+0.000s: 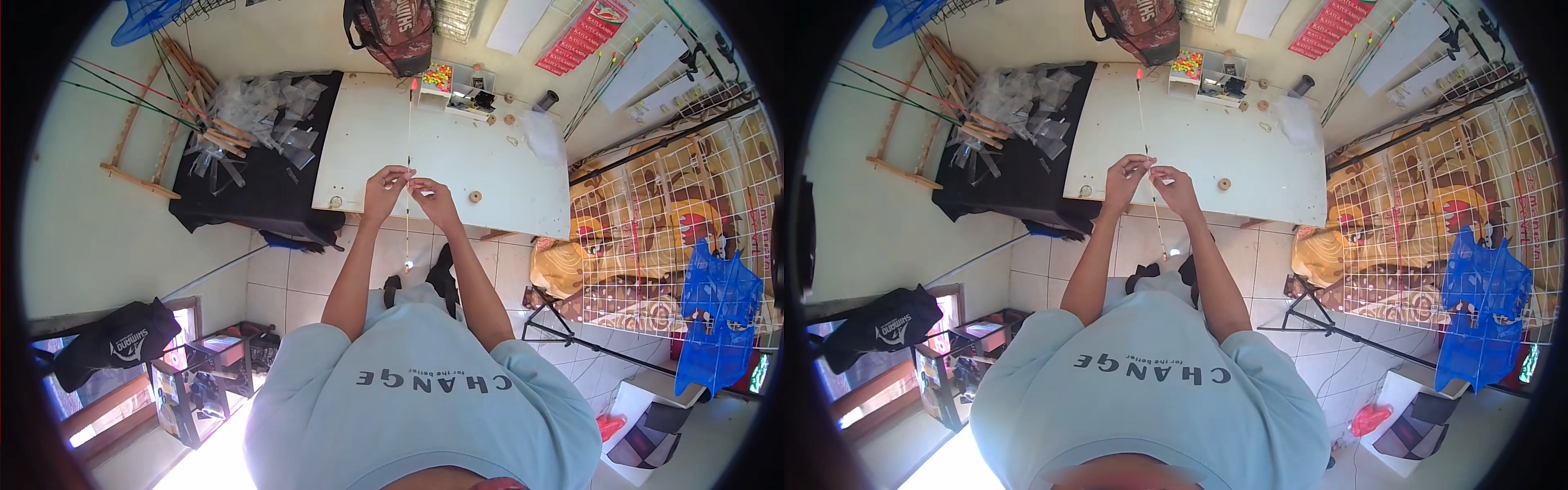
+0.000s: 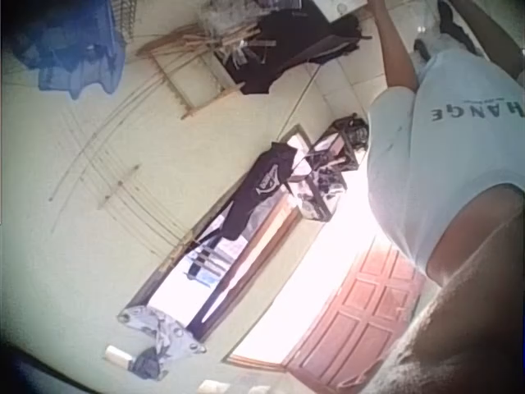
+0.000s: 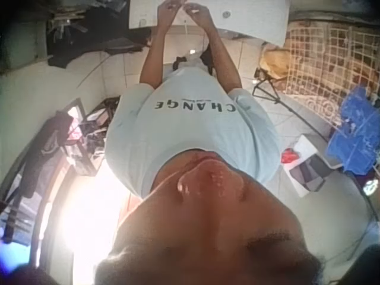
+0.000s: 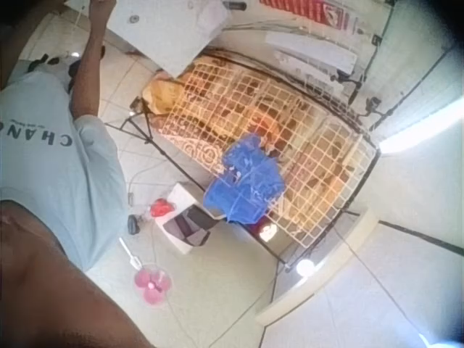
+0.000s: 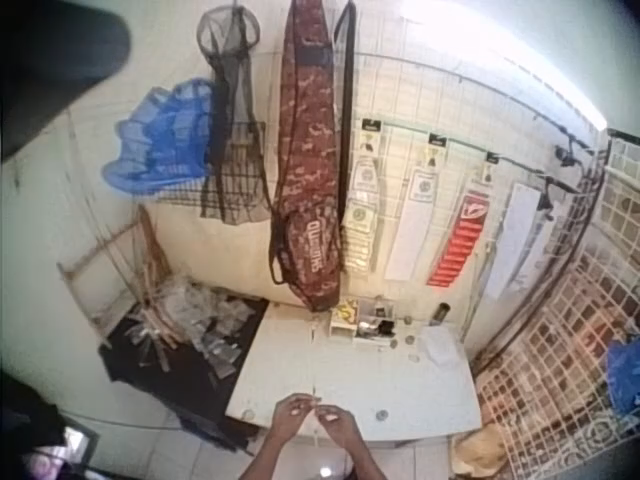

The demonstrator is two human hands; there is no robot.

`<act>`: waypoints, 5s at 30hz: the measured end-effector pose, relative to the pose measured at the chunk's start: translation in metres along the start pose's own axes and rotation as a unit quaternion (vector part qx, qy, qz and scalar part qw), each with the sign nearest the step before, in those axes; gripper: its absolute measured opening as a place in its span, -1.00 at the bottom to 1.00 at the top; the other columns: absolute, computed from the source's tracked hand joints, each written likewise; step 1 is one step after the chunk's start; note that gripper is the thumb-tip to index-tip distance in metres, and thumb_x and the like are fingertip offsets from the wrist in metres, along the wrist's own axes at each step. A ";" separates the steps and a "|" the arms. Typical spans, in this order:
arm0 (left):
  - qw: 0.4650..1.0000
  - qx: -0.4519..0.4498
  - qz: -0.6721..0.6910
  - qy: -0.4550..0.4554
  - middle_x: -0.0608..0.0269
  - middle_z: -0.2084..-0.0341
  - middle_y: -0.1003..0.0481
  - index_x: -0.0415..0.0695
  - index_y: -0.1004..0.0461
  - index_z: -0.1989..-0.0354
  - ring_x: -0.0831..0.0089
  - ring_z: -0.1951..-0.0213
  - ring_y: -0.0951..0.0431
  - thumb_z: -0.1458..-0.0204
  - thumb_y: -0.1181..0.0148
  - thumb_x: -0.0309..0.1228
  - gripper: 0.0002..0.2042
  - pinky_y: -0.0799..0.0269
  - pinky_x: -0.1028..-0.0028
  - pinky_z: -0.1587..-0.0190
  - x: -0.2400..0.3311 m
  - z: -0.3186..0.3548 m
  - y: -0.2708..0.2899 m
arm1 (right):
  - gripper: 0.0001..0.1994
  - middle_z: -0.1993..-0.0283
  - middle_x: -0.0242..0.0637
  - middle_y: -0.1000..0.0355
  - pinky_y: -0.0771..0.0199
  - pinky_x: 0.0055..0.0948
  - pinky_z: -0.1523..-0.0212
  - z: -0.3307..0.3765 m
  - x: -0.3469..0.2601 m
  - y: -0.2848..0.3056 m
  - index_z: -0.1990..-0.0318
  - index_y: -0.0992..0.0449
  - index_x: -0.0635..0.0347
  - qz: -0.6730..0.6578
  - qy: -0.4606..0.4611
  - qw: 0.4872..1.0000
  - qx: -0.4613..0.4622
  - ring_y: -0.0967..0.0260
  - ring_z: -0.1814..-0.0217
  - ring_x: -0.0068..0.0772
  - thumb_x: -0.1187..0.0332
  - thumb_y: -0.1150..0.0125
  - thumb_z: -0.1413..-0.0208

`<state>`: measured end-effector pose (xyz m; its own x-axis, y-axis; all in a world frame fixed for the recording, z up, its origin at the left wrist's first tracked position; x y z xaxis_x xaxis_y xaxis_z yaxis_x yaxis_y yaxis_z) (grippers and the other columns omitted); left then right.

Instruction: Assembling fishing gear components including a rod and float at a workbench.

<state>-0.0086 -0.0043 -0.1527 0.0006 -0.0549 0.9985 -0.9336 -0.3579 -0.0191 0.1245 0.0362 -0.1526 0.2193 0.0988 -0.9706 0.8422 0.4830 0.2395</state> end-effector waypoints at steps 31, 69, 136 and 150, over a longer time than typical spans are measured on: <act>0.981 0.031 -0.131 -0.140 0.34 0.25 -0.47 -0.04 -0.58 0.32 0.48 0.23 -0.49 0.10 -0.26 -0.55 -0.84 -0.43 0.53 0.32 0.048 0.005 -0.013 | -0.69 0.03 -0.38 -0.46 -0.37 -0.43 0.11 0.008 -0.024 0.028 0.04 -0.47 0.09 0.038 0.085 0.995 0.035 -0.38 0.04 -0.43 0.44 -0.21 -0.01; 0.973 0.050 -0.095 -0.203 0.34 0.35 -0.60 -0.09 -0.62 0.32 0.50 0.27 -0.43 0.06 -0.28 -0.47 -0.89 -0.41 0.52 0.28 0.118 -0.014 -0.035 | -0.74 0.19 -0.28 -0.53 -0.36 -0.37 0.09 0.030 -0.005 0.029 0.15 -0.56 0.14 0.085 0.048 0.995 0.020 -0.43 0.17 -0.30 0.37 -0.28 0.04; 0.979 0.199 0.012 0.042 0.31 0.22 -0.57 -0.22 -0.56 0.19 0.66 0.31 -0.47 -0.05 -0.23 -0.33 -0.76 -0.36 0.60 0.26 0.002 -0.026 0.000 | -0.91 0.37 -0.51 -0.50 -0.16 -0.26 0.08 -0.032 -0.017 0.025 0.37 -0.61 -0.04 0.360 0.175 0.902 0.159 -0.23 0.04 -0.30 0.39 -0.24 0.08; 0.976 0.218 -0.007 0.015 0.42 0.52 -0.54 -0.10 -0.60 0.20 0.75 0.45 -0.42 -0.03 -0.24 -0.31 -0.79 -0.18 0.65 0.49 -0.011 -0.026 0.003 | -0.92 0.32 -0.49 -0.49 -0.17 -0.24 0.06 -0.033 -0.010 0.022 0.37 -0.59 -0.02 0.375 0.143 0.904 0.148 -0.23 0.01 -0.28 0.38 -0.22 0.06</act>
<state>-0.0209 0.0197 -0.1624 -0.0034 -0.0223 0.9997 -0.6922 -0.7214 -0.0185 0.1241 0.0746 -0.1386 0.6821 0.5430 -0.4898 0.6142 -0.0618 0.7867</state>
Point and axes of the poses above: each hand's wrist, its own z-axis away from the middle knuckle, its own y-axis out of the back of the hand, x = y × z, the point moved 5 cm from there along -z, towards the middle knuckle
